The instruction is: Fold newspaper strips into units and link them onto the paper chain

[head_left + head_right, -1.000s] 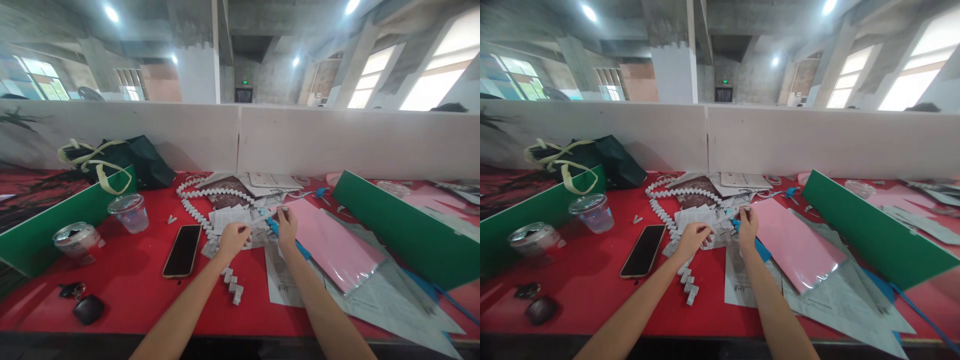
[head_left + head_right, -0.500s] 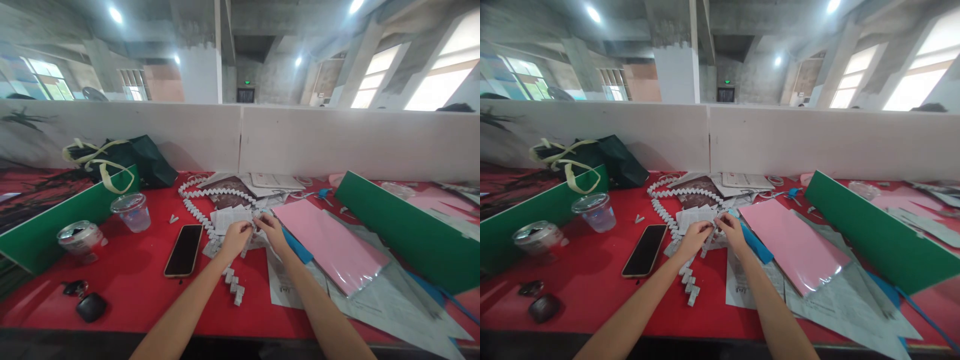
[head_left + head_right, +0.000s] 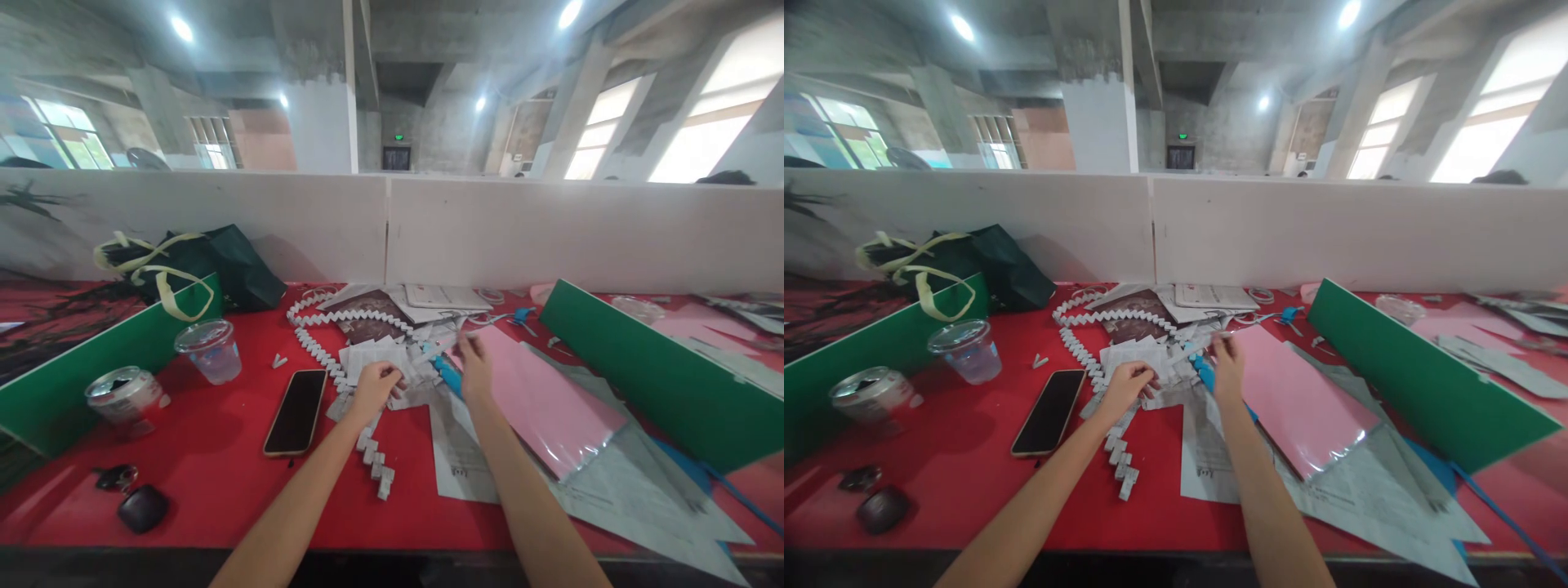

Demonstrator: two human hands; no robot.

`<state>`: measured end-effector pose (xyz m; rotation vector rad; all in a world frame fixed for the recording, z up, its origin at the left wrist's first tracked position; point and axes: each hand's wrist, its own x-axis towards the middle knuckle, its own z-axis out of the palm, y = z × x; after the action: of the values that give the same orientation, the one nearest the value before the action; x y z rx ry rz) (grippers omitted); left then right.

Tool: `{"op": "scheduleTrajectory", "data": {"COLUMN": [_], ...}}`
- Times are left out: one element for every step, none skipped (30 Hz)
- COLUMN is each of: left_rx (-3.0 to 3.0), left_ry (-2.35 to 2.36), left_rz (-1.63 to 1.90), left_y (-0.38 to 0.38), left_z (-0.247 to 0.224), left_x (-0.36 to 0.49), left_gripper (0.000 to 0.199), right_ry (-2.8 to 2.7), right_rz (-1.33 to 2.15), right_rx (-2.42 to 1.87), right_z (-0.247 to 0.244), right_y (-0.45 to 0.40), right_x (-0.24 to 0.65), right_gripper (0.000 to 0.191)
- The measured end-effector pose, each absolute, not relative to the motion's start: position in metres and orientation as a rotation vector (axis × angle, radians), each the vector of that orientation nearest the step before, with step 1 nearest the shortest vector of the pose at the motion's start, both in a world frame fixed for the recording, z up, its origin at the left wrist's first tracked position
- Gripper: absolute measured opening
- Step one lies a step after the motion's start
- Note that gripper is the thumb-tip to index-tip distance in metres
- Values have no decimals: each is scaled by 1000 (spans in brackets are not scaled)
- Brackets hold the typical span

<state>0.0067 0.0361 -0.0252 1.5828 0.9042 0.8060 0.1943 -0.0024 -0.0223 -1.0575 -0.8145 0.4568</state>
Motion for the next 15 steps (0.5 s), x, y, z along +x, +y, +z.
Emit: {"op": "scheduleTrajectory", "data": {"left_rx": [1574,1565,1558,1551,1542,1537,1540,1555,1577,1603,1625,1636,1634,1624,1613], "left_ry": [905,906,907,904,896,884,862,831,795,760,738,727,729,741,753], "left_rz": [813,825,842,859,871,876,872,862,847,827,801,772,743,719,703], "left_y": [37,38,38,38,38,37,36,34,33,32,31,31,30,30,30], "left_z": [-25,-25,-24,-23,-22,-21,-20,-19,-19,-19,-19,-20,-20,-21,-21], "left_x": [6,6,6,5,6,6,6,7,7,7,8,8,8,8,8], "left_gripper": [15,16,17,19,22,25,28,31,32,32,31,30,29,28,26], "right_ry": [-772,-749,-750,-770,-808,-858,-916,-979,-1038,-1087,-1127,-1160,-1187,-1210,-1229], "right_rz": [434,431,451,485,534,584,632,678,714,739,754,763,758,735,694], "right_rx": [-1057,-1060,-1066,-1075,-1086,-1095,-1103,-1108,-1110,-1110,-1112,-1116,-1124,-1136,-1152], "right_z": [-23,-23,-24,-25,-26,-28,-29,-30,-30,-31,-31,-32,-32,-32,-32], "right_y": [-3,-3,-3,-2,-2,-2,-1,-1,-1,-1,-1,-2,-2,-3,-5], "right_x": [204,211,215,215,211,205,196,186,177,168,161,155,151,149,147], "right_gripper": [31,33,35,35,35,35,34,33,31,29,28,27,26,25,24]}}
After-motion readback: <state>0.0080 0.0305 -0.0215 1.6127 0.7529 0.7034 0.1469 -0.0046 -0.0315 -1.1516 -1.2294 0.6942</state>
